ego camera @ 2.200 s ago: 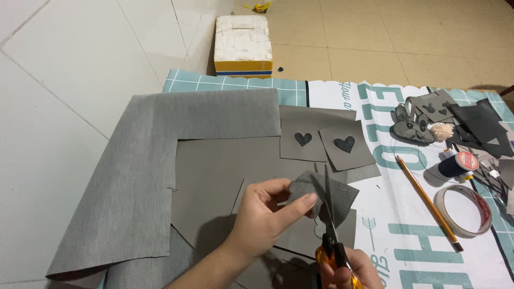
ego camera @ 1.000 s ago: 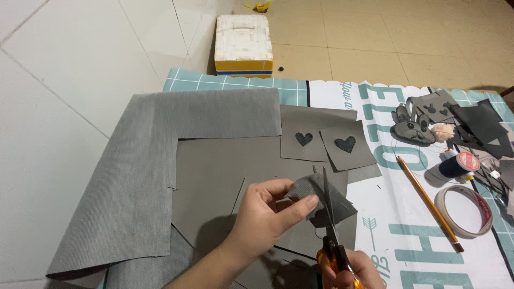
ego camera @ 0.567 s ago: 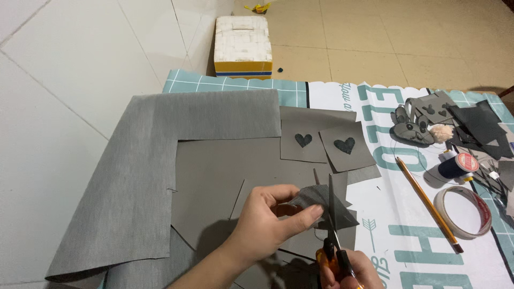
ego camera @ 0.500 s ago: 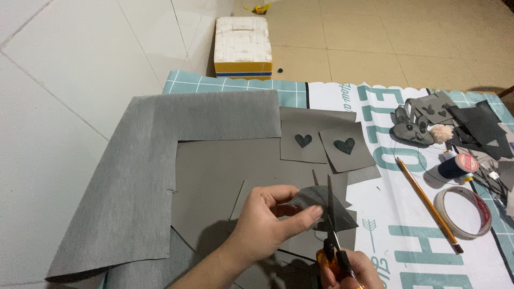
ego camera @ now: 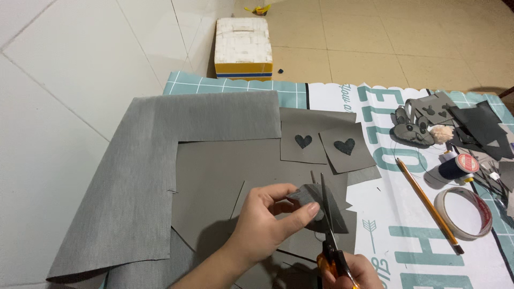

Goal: The person sketches a cat head outline on a small piece of gray fabric using a pencil, then cuts the shape out with scissors. The person also cuts a small piece of double-sided tape and applies it to the back of the cutout.

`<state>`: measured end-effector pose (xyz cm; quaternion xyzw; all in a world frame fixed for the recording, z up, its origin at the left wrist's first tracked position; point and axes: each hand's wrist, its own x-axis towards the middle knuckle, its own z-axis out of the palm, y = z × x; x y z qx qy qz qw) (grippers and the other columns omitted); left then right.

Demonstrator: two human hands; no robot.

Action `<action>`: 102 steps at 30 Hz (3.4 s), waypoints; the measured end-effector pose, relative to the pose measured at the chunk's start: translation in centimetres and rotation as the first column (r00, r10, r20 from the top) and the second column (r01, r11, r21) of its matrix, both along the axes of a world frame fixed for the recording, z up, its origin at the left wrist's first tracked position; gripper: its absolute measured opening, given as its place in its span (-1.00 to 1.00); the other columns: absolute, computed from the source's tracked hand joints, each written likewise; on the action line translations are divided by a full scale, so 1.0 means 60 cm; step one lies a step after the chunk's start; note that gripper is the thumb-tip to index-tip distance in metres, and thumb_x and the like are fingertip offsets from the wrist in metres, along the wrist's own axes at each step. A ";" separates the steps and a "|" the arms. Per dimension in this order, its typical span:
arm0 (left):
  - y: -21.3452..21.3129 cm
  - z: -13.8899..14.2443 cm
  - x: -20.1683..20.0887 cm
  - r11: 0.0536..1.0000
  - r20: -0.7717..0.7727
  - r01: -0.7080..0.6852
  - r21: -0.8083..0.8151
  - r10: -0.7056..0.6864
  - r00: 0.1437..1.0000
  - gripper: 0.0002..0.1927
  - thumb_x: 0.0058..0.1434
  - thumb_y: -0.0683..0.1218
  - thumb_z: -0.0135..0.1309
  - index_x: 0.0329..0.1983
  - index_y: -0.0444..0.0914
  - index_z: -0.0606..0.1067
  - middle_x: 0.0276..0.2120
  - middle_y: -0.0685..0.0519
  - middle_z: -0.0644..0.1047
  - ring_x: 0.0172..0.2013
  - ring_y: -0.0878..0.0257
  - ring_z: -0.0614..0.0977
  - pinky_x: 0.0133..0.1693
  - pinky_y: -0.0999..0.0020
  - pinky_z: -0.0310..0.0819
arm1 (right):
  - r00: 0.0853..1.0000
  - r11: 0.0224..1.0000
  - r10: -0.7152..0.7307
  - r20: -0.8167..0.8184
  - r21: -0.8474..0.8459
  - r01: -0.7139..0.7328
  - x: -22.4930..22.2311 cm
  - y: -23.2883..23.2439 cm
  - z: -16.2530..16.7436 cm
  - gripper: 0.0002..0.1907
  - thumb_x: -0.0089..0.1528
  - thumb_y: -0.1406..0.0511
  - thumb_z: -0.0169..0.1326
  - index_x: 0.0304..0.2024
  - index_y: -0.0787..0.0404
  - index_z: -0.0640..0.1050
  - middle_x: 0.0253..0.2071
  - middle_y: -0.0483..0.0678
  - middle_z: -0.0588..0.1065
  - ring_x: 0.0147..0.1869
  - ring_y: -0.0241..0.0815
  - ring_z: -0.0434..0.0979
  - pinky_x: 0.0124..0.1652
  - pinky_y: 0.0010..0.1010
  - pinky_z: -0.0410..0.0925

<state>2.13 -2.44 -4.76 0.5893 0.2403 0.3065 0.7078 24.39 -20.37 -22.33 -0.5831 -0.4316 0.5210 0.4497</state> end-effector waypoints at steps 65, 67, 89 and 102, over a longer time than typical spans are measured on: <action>-0.003 -0.003 -0.001 0.983 -0.063 -0.039 0.181 0.051 0.997 -0.75 0.18 0.03 0.25 -0.37 -0.25 0.66 -0.45 0.11 0.58 -0.30 0.36 0.57 -0.07 0.33 0.46 | 0.989 0.992 -0.127 -0.081 0.008 0.128 -0.021 -0.004 0.012 -0.26 0.00 -0.32 0.15 -0.59 0.22 0.52 -0.69 -0.14 0.36 -0.65 -0.29 0.37 -0.55 -0.38 0.24; -0.002 -0.004 0.000 0.982 -0.069 -0.040 0.187 0.054 0.996 -0.75 0.18 0.03 0.26 -0.38 -0.26 0.65 -0.45 0.11 0.58 -0.31 0.36 0.56 -0.10 0.33 0.46 | 0.989 0.992 -0.129 -0.068 -0.021 0.128 -0.018 -0.006 0.009 -0.26 0.00 -0.34 0.13 -0.60 0.20 0.48 -0.70 -0.16 0.33 -0.66 -0.30 0.34 -0.55 -0.40 0.21; 0.000 -0.005 -0.003 0.990 -0.047 -0.023 0.137 0.030 0.998 -0.69 0.16 0.06 0.28 -0.35 -0.31 0.64 -0.40 0.06 0.64 -0.22 0.31 0.63 0.05 0.28 0.48 | 0.984 0.987 -0.153 -0.097 -0.073 0.146 -0.024 0.000 0.021 -0.21 -0.08 -0.37 0.15 -0.61 0.22 0.46 -0.73 -0.16 0.28 -0.70 -0.30 0.28 -0.60 -0.42 0.14; 0.003 0.002 -0.001 0.996 -0.091 -0.072 0.049 0.076 0.993 -0.71 0.13 0.02 0.27 -0.29 -0.31 0.63 -0.44 0.08 0.66 -0.41 0.39 0.64 -0.32 0.49 0.53 | 0.976 0.977 -0.199 -0.086 -0.093 0.191 -0.032 -0.002 0.016 -0.15 -0.11 -0.42 0.14 -0.63 0.24 0.43 -0.73 -0.14 0.26 -0.69 -0.24 0.30 -0.58 -0.39 0.15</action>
